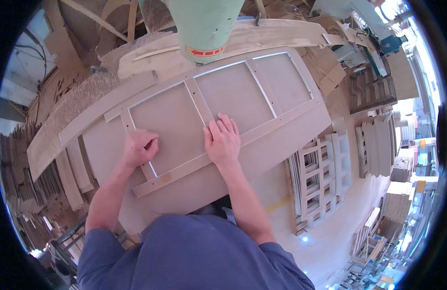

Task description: The recorder is seen assembling and inspecting wooden window-like frames on a workbench.

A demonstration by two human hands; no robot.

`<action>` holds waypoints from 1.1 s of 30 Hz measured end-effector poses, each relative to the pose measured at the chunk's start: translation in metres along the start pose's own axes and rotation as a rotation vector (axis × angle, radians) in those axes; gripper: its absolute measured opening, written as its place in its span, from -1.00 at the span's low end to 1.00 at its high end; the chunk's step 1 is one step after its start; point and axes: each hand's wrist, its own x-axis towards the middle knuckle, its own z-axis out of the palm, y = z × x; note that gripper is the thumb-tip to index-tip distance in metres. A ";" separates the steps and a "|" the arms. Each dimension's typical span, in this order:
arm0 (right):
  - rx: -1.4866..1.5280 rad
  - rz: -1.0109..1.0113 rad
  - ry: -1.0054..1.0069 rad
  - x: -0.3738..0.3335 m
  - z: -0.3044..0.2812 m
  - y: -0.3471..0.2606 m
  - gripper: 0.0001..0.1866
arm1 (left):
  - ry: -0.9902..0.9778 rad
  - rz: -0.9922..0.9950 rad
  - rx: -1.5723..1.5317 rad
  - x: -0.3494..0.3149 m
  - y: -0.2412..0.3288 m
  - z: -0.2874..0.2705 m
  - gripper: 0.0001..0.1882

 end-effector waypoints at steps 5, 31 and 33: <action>0.003 0.021 -0.017 -0.001 0.004 0.002 -0.82 | 0.065 0.015 0.063 0.007 0.006 0.003 -0.88; -0.081 0.016 -0.058 -0.004 0.009 0.010 -0.80 | 0.002 -0.014 0.099 0.010 0.003 0.005 -0.90; -0.078 0.018 -0.065 -0.005 0.010 0.011 -0.79 | -0.001 -0.012 0.123 0.009 0.002 0.007 -0.91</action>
